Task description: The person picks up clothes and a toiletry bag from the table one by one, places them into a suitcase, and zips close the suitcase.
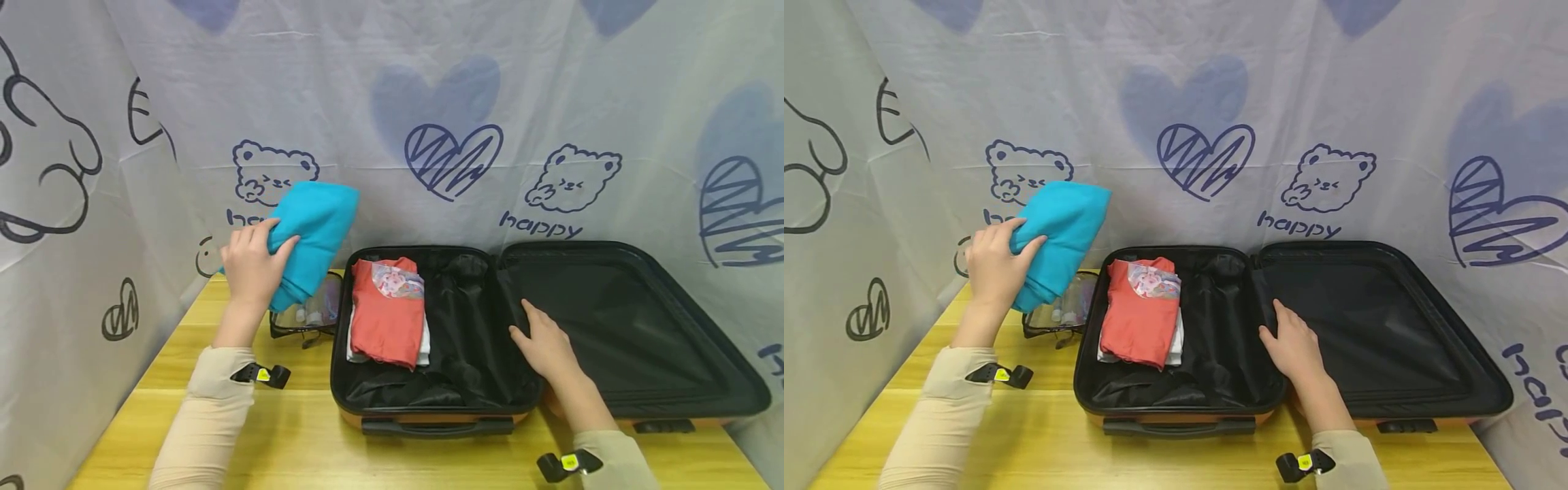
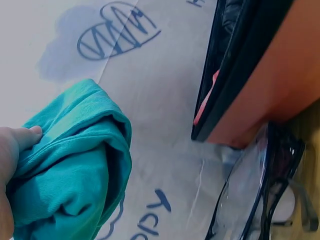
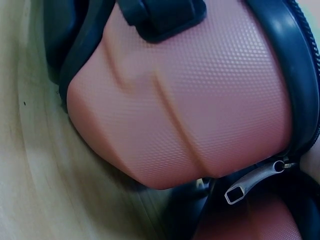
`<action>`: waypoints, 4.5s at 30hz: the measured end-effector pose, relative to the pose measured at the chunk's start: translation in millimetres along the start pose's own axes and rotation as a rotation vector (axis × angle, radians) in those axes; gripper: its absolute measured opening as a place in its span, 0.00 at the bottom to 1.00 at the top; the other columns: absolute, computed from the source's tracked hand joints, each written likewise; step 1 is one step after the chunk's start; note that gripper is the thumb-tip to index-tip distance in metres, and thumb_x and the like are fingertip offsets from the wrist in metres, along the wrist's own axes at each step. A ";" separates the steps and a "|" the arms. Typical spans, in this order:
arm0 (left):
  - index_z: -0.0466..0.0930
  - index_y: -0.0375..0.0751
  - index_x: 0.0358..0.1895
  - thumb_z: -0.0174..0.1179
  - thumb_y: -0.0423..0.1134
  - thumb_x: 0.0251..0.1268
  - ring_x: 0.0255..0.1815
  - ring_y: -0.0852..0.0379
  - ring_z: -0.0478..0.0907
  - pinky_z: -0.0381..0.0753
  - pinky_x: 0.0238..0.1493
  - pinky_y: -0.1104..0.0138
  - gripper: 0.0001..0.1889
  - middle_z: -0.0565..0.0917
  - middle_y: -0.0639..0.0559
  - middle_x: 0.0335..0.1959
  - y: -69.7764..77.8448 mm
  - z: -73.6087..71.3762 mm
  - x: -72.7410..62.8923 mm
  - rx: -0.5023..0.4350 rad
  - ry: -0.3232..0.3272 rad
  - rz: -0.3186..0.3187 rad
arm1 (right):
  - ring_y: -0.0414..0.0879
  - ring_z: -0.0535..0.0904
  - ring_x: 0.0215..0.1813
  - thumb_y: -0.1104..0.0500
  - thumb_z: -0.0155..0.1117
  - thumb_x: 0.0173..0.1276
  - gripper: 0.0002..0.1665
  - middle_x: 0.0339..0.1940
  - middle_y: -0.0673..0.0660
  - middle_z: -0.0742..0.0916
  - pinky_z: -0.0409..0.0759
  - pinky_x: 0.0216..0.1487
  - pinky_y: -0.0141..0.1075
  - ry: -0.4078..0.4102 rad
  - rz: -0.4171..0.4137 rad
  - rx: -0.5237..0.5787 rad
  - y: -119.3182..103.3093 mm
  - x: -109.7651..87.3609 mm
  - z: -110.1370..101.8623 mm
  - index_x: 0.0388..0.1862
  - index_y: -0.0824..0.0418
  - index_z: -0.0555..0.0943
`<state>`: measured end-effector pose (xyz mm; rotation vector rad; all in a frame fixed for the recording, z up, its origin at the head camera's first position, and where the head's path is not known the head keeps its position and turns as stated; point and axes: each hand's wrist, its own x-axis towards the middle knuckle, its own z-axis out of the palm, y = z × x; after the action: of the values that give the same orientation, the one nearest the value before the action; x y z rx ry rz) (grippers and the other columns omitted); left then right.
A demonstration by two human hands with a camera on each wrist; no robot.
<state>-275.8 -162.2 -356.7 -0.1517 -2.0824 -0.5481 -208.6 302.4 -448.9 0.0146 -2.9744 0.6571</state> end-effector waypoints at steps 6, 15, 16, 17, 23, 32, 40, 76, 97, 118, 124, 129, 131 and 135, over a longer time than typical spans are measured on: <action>0.81 0.40 0.54 0.68 0.51 0.59 0.51 0.37 0.77 0.72 0.46 0.40 0.24 0.84 0.37 0.47 18.7 3.8 1.8 -0.021 -0.046 0.019 | 0.73 0.57 0.73 0.48 0.48 0.75 0.42 0.75 0.75 0.61 0.55 0.68 0.70 -0.009 0.005 0.016 -2.7 -0.7 -0.3 0.78 0.66 0.49; 0.81 0.42 0.54 0.67 0.53 0.60 0.49 0.38 0.79 0.75 0.46 0.43 0.24 0.85 0.39 0.48 51.9 9.5 3.8 -0.080 -0.066 -0.007 | 0.73 0.57 0.72 0.48 0.48 0.75 0.42 0.74 0.75 0.61 0.55 0.67 0.70 -0.012 -0.004 0.018 -1.7 -1.8 0.0 0.78 0.66 0.49; 0.81 0.42 0.54 0.67 0.53 0.60 0.49 0.38 0.79 0.76 0.45 0.44 0.24 0.85 0.39 0.48 56.0 10.0 4.0 -0.087 -0.065 -0.017 | 0.73 0.57 0.72 0.48 0.48 0.75 0.42 0.74 0.75 0.61 0.55 0.67 0.70 -0.013 -0.005 0.019 -1.2 -2.1 0.0 0.78 0.66 0.49; 0.81 0.42 0.54 0.66 0.53 0.60 0.48 0.38 0.79 0.76 0.45 0.44 0.24 0.85 0.39 0.48 60.4 10.3 4.3 -0.094 -0.066 -0.029 | 0.73 0.57 0.72 0.47 0.48 0.75 0.42 0.74 0.75 0.61 0.55 0.67 0.70 -0.013 -0.005 0.018 -0.9 -2.4 0.0 0.78 0.66 0.49; 0.81 0.41 0.55 0.64 0.54 0.62 0.49 0.39 0.79 0.78 0.48 0.47 0.24 0.85 0.39 0.49 85.3 8.9 5.4 -0.141 -0.082 -0.120 | 0.74 0.56 0.72 0.47 0.48 0.75 0.42 0.74 0.76 0.60 0.55 0.67 0.70 -0.023 -0.002 0.026 -0.4 -3.8 0.2 0.78 0.66 0.49; 0.81 0.44 0.55 0.64 0.55 0.61 0.49 0.41 0.79 0.77 0.49 0.46 0.24 0.85 0.41 0.49 115.3 13.9 0.3 -0.170 -0.073 -0.215 | 0.75 0.56 0.72 0.45 0.47 0.76 0.43 0.74 0.77 0.60 0.55 0.66 0.71 -0.033 -0.005 0.029 -1.3 -3.4 0.7 0.78 0.66 0.48; 0.81 0.47 0.56 0.64 0.57 0.61 0.50 0.44 0.79 0.74 0.50 0.47 0.24 0.84 0.44 0.50 141.6 30.8 -6.9 -0.214 -0.082 -0.315 | 0.76 0.55 0.72 0.44 0.45 0.76 0.43 0.74 0.77 0.59 0.54 0.66 0.71 -0.032 -0.003 0.038 1.1 -1.7 -0.9 0.78 0.67 0.48; 0.78 0.51 0.59 0.60 0.49 0.65 0.56 0.41 0.78 0.72 0.56 0.41 0.20 0.82 0.45 0.56 143.2 83.9 -48.1 -0.043 -0.581 -0.574 | 0.75 0.56 0.72 0.45 0.47 0.76 0.42 0.74 0.77 0.60 0.55 0.66 0.71 -0.026 -0.004 0.041 -1.1 -1.3 -1.1 0.78 0.67 0.49; 0.60 0.50 0.75 0.55 0.49 0.70 0.81 0.38 0.31 0.43 0.73 0.35 0.32 0.45 0.39 0.80 143.3 87.4 -52.6 0.255 -0.880 -0.425 | 0.75 0.57 0.71 0.46 0.47 0.76 0.42 0.74 0.77 0.60 0.56 0.66 0.71 -0.025 -0.009 0.037 -3.4 -2.5 -1.8 0.78 0.67 0.50; 0.38 0.60 0.79 0.41 0.71 0.67 0.82 0.42 0.37 0.27 0.77 0.42 0.43 0.41 0.39 0.81 138.1 95.1 -68.0 0.274 -1.195 -0.357 | 0.76 0.56 0.71 0.45 0.46 0.76 0.42 0.73 0.78 0.60 0.56 0.65 0.71 -0.042 -0.008 0.034 -5.3 -3.1 -0.6 0.78 0.68 0.49; 0.36 0.57 0.80 0.39 0.71 0.68 0.82 0.41 0.40 0.29 0.77 0.43 0.44 0.43 0.36 0.80 141.7 90.9 -67.2 0.303 -1.267 -0.341 | 0.77 0.57 0.70 0.44 0.46 0.76 0.43 0.73 0.78 0.60 0.57 0.65 0.71 -0.039 -0.013 0.027 -4.4 -2.3 -0.6 0.78 0.68 0.49; 0.35 0.56 0.80 0.41 0.70 0.68 0.82 0.40 0.38 0.35 0.78 0.42 0.44 0.40 0.35 0.80 144.6 87.6 -69.1 0.264 -1.280 -0.366 | 0.77 0.57 0.70 0.44 0.46 0.76 0.43 0.73 0.79 0.60 0.56 0.64 0.71 -0.036 -0.010 0.028 -2.7 -2.5 -0.7 0.77 0.68 0.49; 0.35 0.57 0.80 0.42 0.70 0.68 0.82 0.39 0.37 0.36 0.78 0.42 0.44 0.39 0.35 0.80 144.6 86.9 -69.5 0.244 -1.281 -0.379 | 0.77 0.57 0.70 0.44 0.46 0.76 0.43 0.73 0.79 0.60 0.57 0.64 0.71 -0.033 -0.010 0.028 -2.0 -2.5 -0.9 0.77 0.68 0.49; 0.36 0.57 0.80 0.43 0.69 0.67 0.82 0.39 0.37 0.38 0.77 0.41 0.45 0.39 0.35 0.80 144.2 84.8 -66.2 0.229 -1.300 -0.378 | 0.77 0.57 0.70 0.44 0.46 0.76 0.43 0.73 0.78 0.60 0.57 0.64 0.71 -0.035 -0.010 0.028 -1.0 -2.1 -0.7 0.78 0.68 0.49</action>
<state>-259.7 10.7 -403.7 0.0576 -3.4689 -0.4572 -206.4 301.8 -448.1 0.0433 -2.9962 0.7045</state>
